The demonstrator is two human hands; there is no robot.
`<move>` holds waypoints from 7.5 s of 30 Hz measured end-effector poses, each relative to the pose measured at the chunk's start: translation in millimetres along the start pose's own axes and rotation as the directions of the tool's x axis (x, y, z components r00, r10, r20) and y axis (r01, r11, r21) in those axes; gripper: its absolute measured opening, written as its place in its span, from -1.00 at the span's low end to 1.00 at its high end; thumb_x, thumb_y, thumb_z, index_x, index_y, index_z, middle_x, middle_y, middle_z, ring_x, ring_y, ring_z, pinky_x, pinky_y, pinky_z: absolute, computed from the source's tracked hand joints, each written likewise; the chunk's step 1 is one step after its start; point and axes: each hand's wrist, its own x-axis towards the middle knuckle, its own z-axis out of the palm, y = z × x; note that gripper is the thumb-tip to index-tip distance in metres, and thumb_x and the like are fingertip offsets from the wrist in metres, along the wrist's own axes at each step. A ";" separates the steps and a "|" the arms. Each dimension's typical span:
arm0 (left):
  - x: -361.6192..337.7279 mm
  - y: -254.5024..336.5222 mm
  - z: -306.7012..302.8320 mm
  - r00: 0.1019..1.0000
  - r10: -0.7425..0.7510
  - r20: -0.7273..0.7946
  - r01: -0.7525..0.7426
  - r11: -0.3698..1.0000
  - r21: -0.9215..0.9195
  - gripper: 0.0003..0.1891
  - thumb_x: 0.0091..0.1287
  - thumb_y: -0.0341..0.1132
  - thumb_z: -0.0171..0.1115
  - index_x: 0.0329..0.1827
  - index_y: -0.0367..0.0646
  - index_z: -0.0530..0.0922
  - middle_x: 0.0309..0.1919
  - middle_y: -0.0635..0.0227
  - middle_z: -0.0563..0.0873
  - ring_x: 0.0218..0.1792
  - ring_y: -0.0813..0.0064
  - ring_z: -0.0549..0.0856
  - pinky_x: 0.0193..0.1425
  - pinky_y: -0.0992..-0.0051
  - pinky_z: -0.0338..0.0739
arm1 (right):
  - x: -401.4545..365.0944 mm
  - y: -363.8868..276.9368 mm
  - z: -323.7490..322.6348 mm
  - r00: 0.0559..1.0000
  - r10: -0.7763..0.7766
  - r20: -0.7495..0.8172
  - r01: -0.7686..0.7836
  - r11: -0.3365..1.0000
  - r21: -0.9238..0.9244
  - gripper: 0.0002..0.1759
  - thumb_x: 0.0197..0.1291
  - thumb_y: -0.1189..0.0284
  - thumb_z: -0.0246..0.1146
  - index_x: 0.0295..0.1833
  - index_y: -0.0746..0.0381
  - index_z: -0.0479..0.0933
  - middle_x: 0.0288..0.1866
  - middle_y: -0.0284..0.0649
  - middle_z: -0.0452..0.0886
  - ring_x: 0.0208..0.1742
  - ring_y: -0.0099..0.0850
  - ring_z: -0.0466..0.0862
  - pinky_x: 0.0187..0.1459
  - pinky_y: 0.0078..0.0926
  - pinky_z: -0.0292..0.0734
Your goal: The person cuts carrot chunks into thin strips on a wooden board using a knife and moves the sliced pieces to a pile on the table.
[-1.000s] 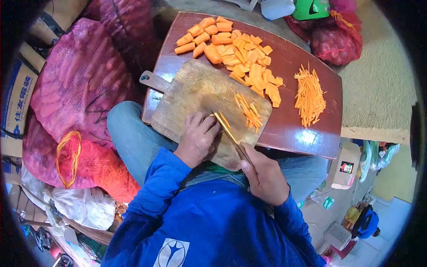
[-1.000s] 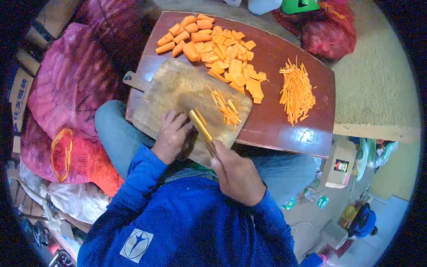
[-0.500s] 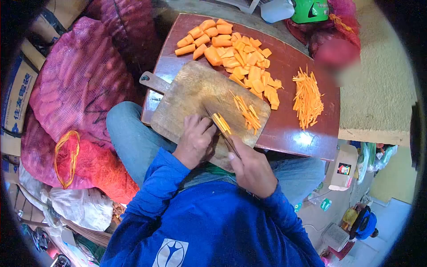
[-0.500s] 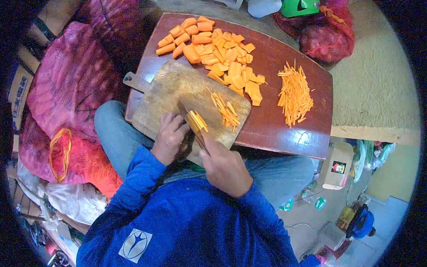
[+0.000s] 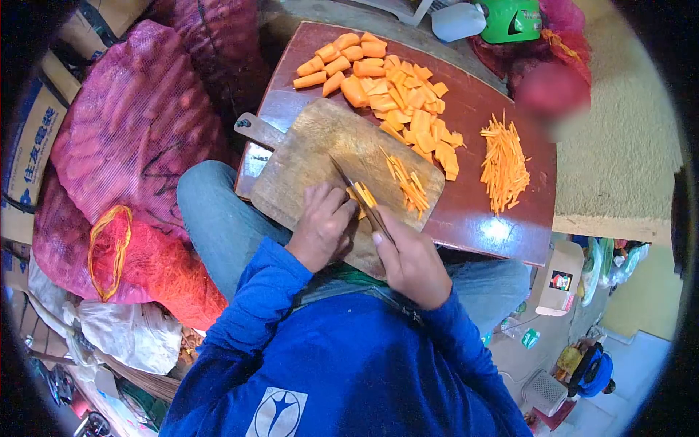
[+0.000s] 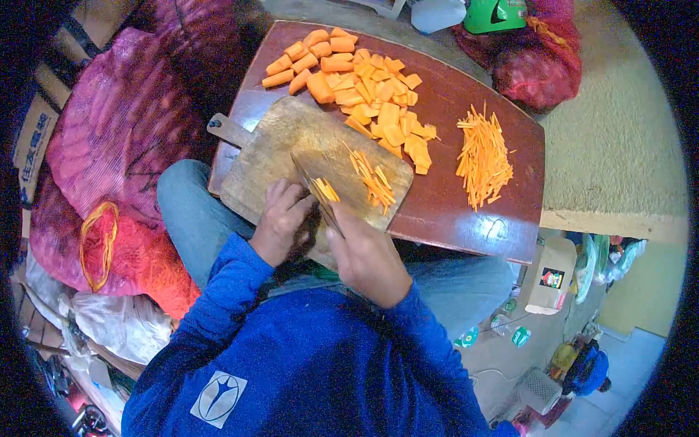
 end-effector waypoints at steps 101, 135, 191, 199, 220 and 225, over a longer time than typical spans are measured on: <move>133.5 -64.9 3.7 0.990 -0.020 -0.141 0.014 0.999 -0.047 -0.87 0.29 -0.40 0.51 -0.14 -0.20 0.82 -0.20 0.09 0.75 -0.05 0.02 0.72 0.05 0.13 0.59 | -37.5 21.7 -17.0 0.994 0.008 -0.107 0.007 0.990 0.141 -0.51 0.53 0.40 0.28 0.47 0.36 0.54 -0.01 0.31 0.76 0.01 0.29 0.79 0.02 0.12 0.69; 199.1 -73.8 55.5 0.994 -0.081 0.069 0.065 0.975 0.213 -0.76 0.26 -0.27 0.46 -0.03 -0.04 0.80 -0.14 0.17 0.80 0.13 0.04 0.71 0.16 -0.01 0.36 | -44.6 24.4 -3.2 0.995 -0.009 -0.095 0.021 0.992 0.127 -0.44 0.52 0.32 0.31 0.51 0.34 0.50 0.03 0.28 0.77 0.04 0.28 0.79 0.07 0.14 0.70; -1.9 0.7 4.8 0.997 0.061 0.057 -0.066 0.993 0.099 -0.51 0.15 -0.42 0.46 0.21 -0.27 0.69 0.10 0.07 0.61 0.12 -0.02 0.58 0.21 0.07 0.45 | -44.0 0.1 -17.5 0.994 0.104 -0.016 -0.097 0.964 0.247 -0.50 0.60 0.43 0.23 0.53 0.39 0.47 0.11 0.31 0.75 0.16 0.24 0.80 0.15 -0.08 0.70; -1.7 -1.6 5.9 0.994 0.108 0.012 -0.108 0.992 0.063 -0.50 0.15 -0.42 0.42 0.22 -0.28 0.67 0.05 0.10 0.61 0.06 -0.01 0.57 0.17 0.07 0.46 | -44.2 0.8 -5.3 0.999 0.018 -0.048 -0.013 0.994 0.106 -0.49 0.59 0.43 0.21 0.53 0.41 0.43 0.11 0.37 0.72 0.10 0.32 0.77 0.12 0.10 0.69; -3.8 -7.1 8.0 0.995 0.062 -0.084 -0.069 0.994 -0.084 -0.57 0.04 -0.52 0.46 0.05 -0.29 0.72 -0.10 0.13 0.64 -0.05 0.04 0.60 0.05 0.11 0.48 | -18.9 -11.1 -8.3 0.999 0.024 -0.033 -0.021 0.995 0.093 -0.49 0.54 0.45 0.24 0.51 0.39 0.45 -0.03 0.37 0.72 0.00 0.33 0.77 0.00 0.14 0.68; -3.1 -4.7 6.4 0.995 0.060 -0.081 -0.067 0.994 -0.088 -0.56 0.03 -0.52 0.46 0.05 -0.29 0.71 -0.09 0.12 0.64 -0.03 0.04 0.60 0.04 0.12 0.47 | -18.7 -5.3 4.9 0.996 0.088 0.001 -0.088 0.993 0.073 -0.49 0.55 0.46 0.23 0.52 0.37 0.45 -0.02 0.36 0.73 0.02 0.33 0.77 0.03 0.12 0.69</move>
